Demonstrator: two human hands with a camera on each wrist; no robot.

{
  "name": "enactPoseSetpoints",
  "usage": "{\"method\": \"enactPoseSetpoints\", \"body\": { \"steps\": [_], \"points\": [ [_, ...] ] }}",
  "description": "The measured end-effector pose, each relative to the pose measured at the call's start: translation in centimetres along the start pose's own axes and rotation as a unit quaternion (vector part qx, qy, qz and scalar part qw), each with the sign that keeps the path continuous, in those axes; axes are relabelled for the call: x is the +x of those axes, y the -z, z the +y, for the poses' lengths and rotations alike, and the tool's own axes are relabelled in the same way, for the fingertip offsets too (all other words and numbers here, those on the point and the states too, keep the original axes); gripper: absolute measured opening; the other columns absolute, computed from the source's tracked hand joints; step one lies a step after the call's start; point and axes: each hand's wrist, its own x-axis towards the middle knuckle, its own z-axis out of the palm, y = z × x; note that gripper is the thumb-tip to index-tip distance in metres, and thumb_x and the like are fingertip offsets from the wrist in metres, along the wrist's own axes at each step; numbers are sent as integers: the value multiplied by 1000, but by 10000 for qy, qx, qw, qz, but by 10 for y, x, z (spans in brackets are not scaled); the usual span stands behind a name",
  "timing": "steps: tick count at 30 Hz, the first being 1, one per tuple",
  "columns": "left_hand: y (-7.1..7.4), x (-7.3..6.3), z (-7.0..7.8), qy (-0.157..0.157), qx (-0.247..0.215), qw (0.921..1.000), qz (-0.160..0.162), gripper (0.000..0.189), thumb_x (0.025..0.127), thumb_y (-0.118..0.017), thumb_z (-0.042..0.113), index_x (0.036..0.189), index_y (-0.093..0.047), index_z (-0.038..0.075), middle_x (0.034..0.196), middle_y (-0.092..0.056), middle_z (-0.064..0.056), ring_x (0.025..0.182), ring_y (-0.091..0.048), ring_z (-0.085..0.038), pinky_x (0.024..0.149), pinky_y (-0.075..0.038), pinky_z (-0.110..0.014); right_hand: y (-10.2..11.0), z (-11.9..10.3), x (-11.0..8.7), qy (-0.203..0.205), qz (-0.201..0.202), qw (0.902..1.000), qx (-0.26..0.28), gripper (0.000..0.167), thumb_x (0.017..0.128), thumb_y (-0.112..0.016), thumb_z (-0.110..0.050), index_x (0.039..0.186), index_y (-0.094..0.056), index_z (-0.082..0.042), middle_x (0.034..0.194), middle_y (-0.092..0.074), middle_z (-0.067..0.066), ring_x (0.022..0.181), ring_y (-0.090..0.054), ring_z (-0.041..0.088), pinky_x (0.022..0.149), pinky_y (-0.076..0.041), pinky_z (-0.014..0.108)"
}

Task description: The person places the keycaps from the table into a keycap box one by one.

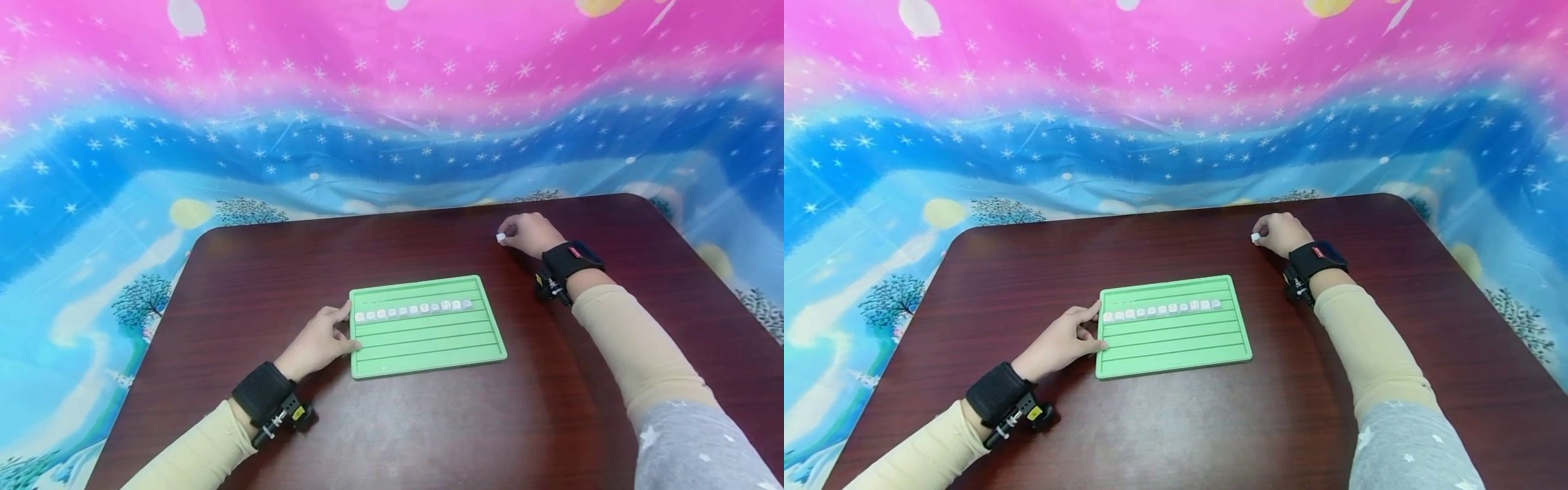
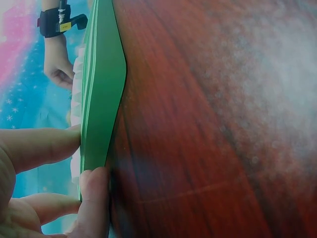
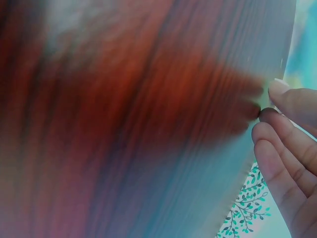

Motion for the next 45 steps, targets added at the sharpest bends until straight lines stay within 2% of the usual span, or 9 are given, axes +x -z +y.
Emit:
{"method": "enactPoseSetpoints", "body": {
  "steps": [5,14,24,31,37,45],
  "points": [
    [1,-1,1,6,-3,10000,17,84,91,-77,3,158,-27,-4,124,-48,-21,74,-55,-17,63,-43,-30,-1,1,-5,64,30,10000,-3,22,99,-67,-8,117,-69,5,114,-68,25,107,-63,41,91,-48,55],
    [0,-1,0,18,-83,10000,2,83,92,-76,2,158,-26,-4,132,-46,-24,73,-56,-16,64,-44,-30,-2,-3,-15,283,48,9996,21,21,99,-68,-9,116,-69,2,108,-70,20,99,-64,36,87,-49,53],
    [2,-1,2,30,104,9999,58,83,91,-77,4,158,-28,-4,126,-49,-22,74,-53,-17,63,-42,-31,0,-15,-34,748,-125,9971,113,16,97,-70,-9,112,-71,-3,102,-71,12,93,-65,30,84,-51,50],
    [0,-1,1,4,119,9999,38,83,91,-78,5,158,-28,-3,127,-49,-22,74,-52,-17,63,-42,-31,-7,-27,-43,1068,-180,9941,-3,15,93,-76,-9,107,-75,-7,98,-70,5,86,-63,22,78,-51,44],
    [-2,-3,0,-7,137,9999,1,84,91,-78,5,158,-29,-4,127,-49,-21,73,-50,-17,60,-41,-29,-16,-37,-59,1486,-229,9886,-55,14,91,-79,-9,104,-76,-10,98,-70,1,82,-60,17,73,-51,38],
    [1,-3,1,-21,86,10000,31,83,91,-78,4,158,-28,-4,127,-49,-21,74,-53,-16,63,-43,-30,-21,-47,-73,1697,-427,9844,181,16,90,-80,-11,106,-77,-10,101,-70,0,79,-57,14,70,-50,34]
  ]
}}
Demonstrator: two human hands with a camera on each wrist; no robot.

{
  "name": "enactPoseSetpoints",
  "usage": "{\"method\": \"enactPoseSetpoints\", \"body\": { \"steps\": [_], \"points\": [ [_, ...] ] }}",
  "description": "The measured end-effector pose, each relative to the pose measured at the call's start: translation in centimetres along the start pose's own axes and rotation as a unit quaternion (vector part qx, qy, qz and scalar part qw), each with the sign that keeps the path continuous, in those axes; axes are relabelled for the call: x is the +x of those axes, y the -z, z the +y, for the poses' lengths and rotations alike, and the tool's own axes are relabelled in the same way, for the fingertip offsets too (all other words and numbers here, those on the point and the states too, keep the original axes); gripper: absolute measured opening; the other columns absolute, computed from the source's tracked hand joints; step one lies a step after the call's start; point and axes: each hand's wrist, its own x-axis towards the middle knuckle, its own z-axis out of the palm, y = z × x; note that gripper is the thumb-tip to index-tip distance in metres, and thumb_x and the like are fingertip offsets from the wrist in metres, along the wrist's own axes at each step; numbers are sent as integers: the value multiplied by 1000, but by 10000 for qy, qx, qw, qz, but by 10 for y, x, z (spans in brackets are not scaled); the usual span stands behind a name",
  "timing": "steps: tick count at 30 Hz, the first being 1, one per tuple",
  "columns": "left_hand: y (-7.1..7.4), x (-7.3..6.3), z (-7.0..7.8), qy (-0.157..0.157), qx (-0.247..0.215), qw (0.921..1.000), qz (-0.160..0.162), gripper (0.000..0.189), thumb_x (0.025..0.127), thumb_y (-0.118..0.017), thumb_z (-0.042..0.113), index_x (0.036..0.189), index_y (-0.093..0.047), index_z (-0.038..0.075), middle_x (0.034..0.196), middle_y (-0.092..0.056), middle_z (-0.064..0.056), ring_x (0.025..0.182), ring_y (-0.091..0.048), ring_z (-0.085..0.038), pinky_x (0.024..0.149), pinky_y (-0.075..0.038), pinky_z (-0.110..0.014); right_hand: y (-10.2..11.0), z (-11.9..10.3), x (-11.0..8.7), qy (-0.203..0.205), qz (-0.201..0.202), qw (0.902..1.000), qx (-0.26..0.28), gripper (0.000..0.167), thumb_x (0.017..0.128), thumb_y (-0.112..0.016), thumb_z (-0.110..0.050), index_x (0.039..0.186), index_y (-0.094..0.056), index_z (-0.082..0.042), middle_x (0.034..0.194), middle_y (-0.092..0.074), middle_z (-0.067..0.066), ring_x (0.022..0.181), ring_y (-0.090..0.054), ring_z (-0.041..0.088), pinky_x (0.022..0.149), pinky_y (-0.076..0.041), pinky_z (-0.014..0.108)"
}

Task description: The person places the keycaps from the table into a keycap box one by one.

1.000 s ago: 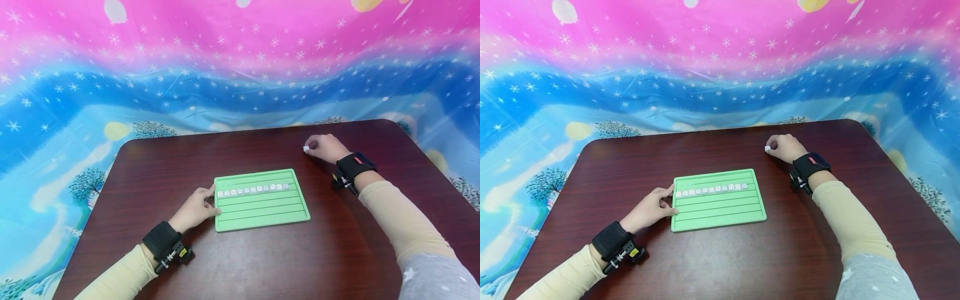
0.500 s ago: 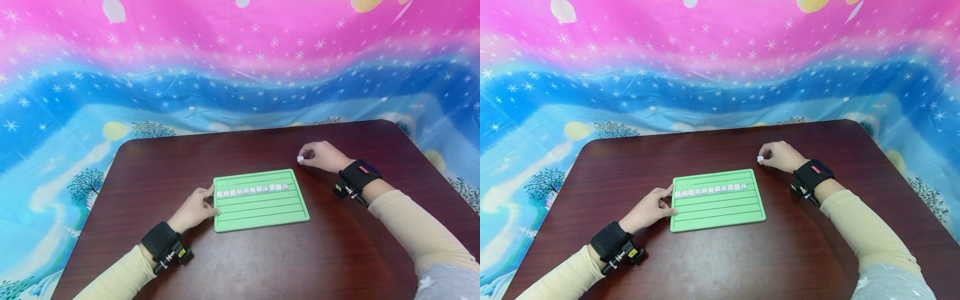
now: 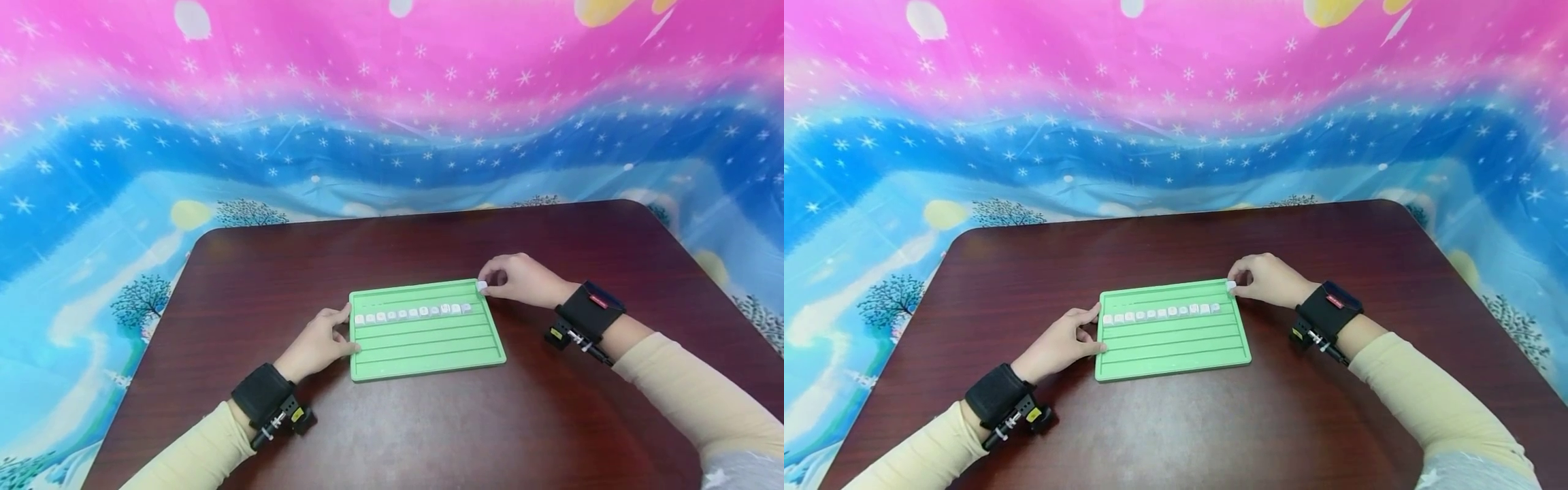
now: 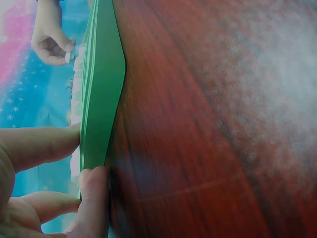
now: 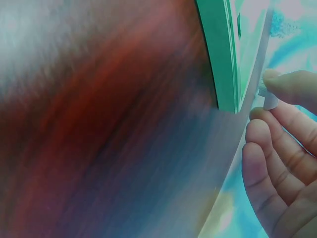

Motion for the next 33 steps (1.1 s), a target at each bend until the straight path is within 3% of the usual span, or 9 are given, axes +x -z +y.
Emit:
{"method": "enactPoseSetpoints", "body": {
  "steps": [12,33],
  "points": [
    [0,0,1,19,-68,10000,-14,84,91,-78,4,158,-28,-4,125,-49,-21,73,-52,-16,62,-41,-29,-11,-9,-7,-21,-243,9994,247,15,90,-80,-13,105,-77,-12,99,-67,-1,77,-55,15,67,-46,31],
    [0,2,1,50,-54,10000,-24,84,91,-77,3,158,-27,-2,129,-47,-23,72,-53,-16,63,-43,-30,-18,-11,-11,314,-299,9990,89,14,89,-82,-13,102,-79,-14,104,-60,0,77,-51,13,70,-45,32]
  ]
}}
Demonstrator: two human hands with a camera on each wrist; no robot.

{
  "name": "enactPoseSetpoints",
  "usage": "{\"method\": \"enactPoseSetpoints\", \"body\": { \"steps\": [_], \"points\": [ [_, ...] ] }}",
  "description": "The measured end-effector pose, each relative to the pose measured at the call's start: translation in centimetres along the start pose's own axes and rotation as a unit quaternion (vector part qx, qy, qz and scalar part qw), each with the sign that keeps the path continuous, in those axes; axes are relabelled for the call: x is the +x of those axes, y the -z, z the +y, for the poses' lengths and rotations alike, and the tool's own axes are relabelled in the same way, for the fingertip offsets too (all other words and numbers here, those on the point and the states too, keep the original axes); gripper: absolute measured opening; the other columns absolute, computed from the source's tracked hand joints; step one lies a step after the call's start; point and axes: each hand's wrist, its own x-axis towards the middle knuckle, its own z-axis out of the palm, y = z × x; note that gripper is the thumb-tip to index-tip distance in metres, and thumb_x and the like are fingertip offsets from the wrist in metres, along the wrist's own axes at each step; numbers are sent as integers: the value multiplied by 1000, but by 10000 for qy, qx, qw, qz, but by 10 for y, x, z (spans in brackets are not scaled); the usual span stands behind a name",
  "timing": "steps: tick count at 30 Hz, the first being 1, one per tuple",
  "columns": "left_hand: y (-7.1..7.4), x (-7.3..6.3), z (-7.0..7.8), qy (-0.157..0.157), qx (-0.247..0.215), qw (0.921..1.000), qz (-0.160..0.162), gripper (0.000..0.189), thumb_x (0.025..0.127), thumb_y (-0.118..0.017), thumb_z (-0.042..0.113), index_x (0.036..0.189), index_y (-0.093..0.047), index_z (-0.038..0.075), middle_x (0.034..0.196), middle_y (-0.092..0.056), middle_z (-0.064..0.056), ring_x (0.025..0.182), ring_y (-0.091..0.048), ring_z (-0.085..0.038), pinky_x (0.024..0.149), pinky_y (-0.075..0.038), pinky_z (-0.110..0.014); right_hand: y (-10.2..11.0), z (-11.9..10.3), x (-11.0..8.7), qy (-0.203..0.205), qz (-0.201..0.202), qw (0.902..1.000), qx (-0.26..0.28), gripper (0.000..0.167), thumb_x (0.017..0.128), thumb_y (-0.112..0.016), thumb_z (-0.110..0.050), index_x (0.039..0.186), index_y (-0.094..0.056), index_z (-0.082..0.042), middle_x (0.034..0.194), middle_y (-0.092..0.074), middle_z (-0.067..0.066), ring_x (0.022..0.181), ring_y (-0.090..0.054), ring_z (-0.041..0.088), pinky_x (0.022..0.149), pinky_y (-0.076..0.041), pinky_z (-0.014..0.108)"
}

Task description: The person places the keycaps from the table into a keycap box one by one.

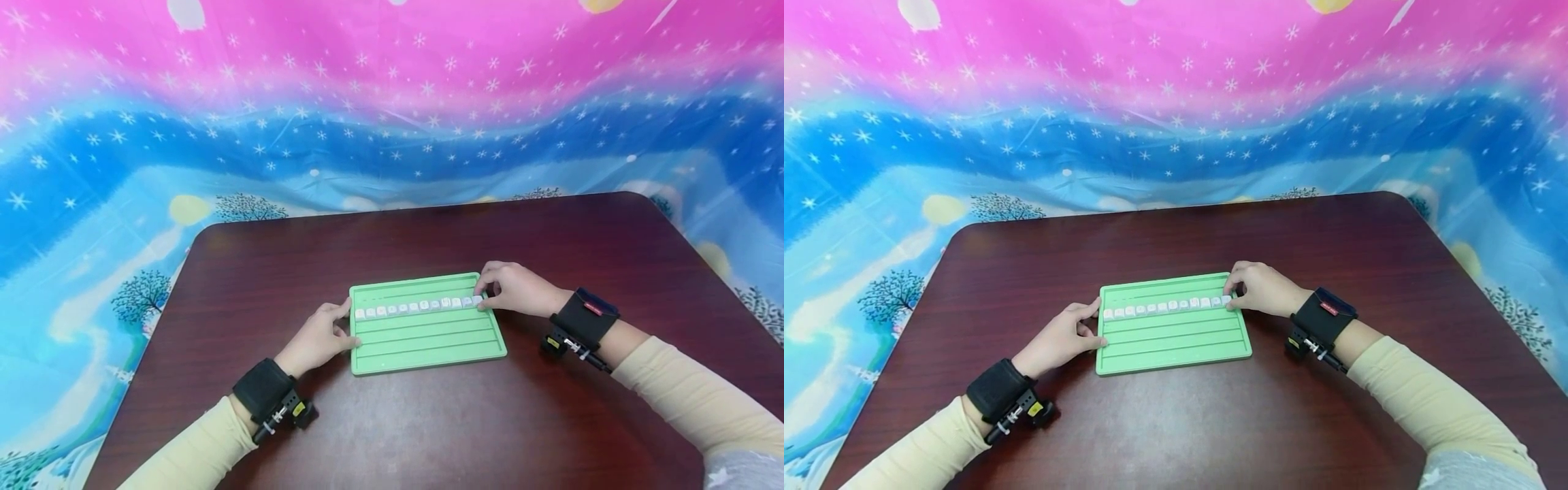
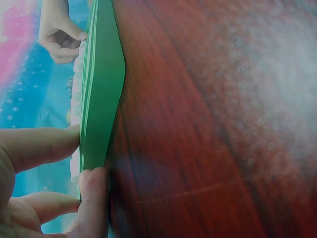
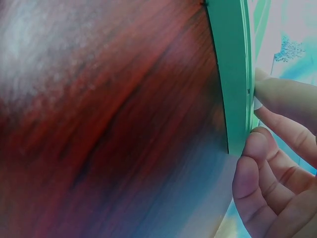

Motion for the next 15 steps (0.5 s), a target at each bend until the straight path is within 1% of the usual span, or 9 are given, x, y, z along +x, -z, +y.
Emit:
{"method": "enactPoseSetpoints", "body": {
  "steps": [6,10,15],
  "points": [
    [0,1,0,50,-15,10000,-18,84,92,-76,4,159,-26,-2,133,-46,-24,72,-54,-15,63,-43,-29,0,0,1,5,23,10000,-51,17,87,-83,-13,103,-80,-13,102,-62,0,78,-52,13,68,-46,31],
    [0,1,0,51,31,10000,-15,84,92,-76,4,159,-26,-2,132,-46,-24,71,-54,-16,61,-42,-29,1,0,1,-36,-15,10000,-64,18,88,-83,-13,105,-80,-13,102,-62,-1,80,-53,13,69,-46,31],
    [0,1,1,12,85,10000,-10,83,92,-76,4,158,-27,-3,132,-47,-25,72,-54,-16,61,-42,-30,1,0,-1,-39,-49,9999,-83,16,90,-80,-12,105,-80,-13,104,-63,-1,80,-53,14,71,-46,32]
  ]
}}
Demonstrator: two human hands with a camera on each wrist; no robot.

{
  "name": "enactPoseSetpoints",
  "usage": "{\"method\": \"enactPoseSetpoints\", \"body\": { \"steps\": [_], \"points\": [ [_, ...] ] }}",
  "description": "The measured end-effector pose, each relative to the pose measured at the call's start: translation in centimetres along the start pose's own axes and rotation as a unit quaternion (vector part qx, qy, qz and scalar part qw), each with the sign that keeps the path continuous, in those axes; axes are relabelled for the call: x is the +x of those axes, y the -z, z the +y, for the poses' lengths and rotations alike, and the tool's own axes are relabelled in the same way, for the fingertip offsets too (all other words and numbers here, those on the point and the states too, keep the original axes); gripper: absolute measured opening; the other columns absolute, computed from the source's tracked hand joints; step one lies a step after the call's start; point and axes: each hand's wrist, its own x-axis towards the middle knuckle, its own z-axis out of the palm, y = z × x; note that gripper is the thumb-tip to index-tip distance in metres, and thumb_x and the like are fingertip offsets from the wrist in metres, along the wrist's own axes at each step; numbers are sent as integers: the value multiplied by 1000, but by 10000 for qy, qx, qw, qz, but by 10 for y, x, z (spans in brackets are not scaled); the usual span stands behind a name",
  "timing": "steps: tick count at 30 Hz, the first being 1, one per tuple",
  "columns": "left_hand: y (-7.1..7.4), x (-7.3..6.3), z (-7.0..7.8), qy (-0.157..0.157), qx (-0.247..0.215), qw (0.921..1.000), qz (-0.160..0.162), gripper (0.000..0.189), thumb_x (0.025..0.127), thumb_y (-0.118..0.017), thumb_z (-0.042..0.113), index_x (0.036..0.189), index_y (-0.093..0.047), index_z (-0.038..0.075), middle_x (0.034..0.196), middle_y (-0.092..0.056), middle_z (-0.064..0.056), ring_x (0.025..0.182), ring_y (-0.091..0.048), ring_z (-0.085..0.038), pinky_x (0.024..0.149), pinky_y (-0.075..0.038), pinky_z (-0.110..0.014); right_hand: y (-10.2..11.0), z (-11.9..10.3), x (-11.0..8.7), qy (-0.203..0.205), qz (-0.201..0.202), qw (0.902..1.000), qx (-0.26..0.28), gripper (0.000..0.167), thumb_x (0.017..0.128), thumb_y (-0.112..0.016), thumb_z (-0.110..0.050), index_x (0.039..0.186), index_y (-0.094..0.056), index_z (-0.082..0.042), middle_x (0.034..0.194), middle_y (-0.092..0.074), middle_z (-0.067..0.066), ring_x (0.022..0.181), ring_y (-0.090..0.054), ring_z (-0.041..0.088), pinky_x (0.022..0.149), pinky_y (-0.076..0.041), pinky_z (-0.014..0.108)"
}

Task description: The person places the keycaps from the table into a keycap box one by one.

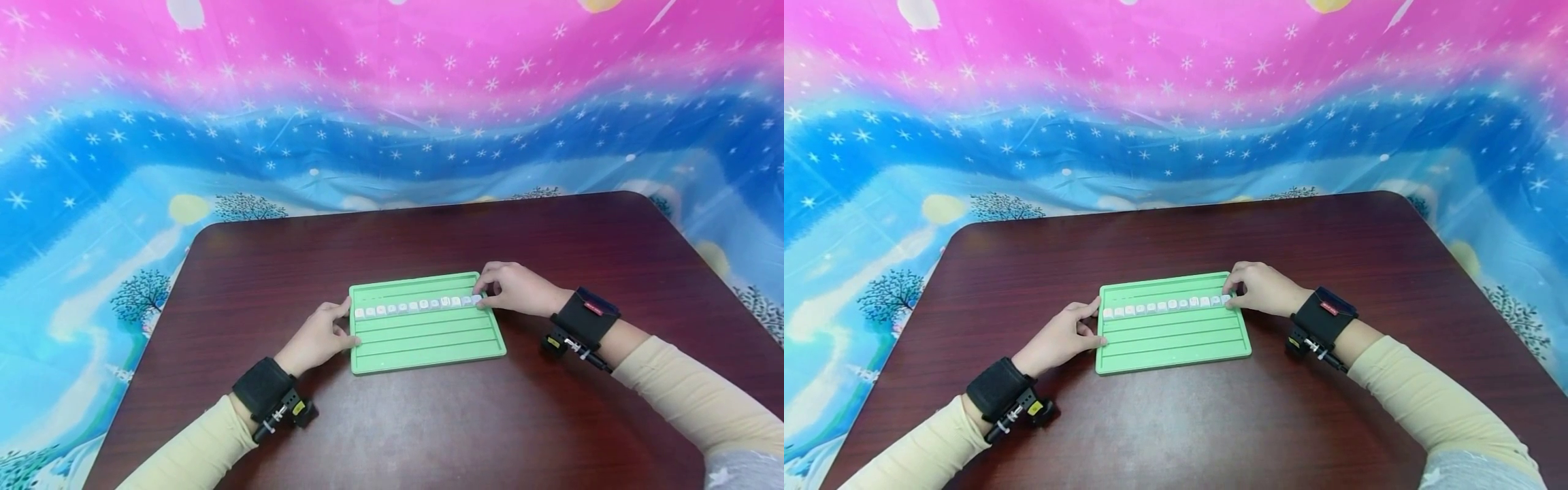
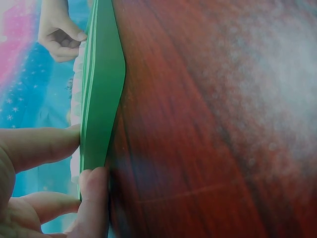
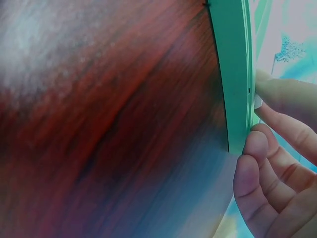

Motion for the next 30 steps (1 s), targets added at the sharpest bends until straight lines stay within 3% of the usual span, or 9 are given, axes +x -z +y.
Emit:
{"method": "enactPoseSetpoints", "body": {
  "steps": [30],
  "points": [
    [-1,0,-2,-62,134,9999,47,83,91,-77,4,158,-28,-4,129,-49,-23,75,-54,-16,64,-43,-31,-2,-3,-2,-20,58,10000,30,17,90,-80,-12,107,-79,-13,102,-62,-1,78,-52,13,68,-46,31]
  ]
}}
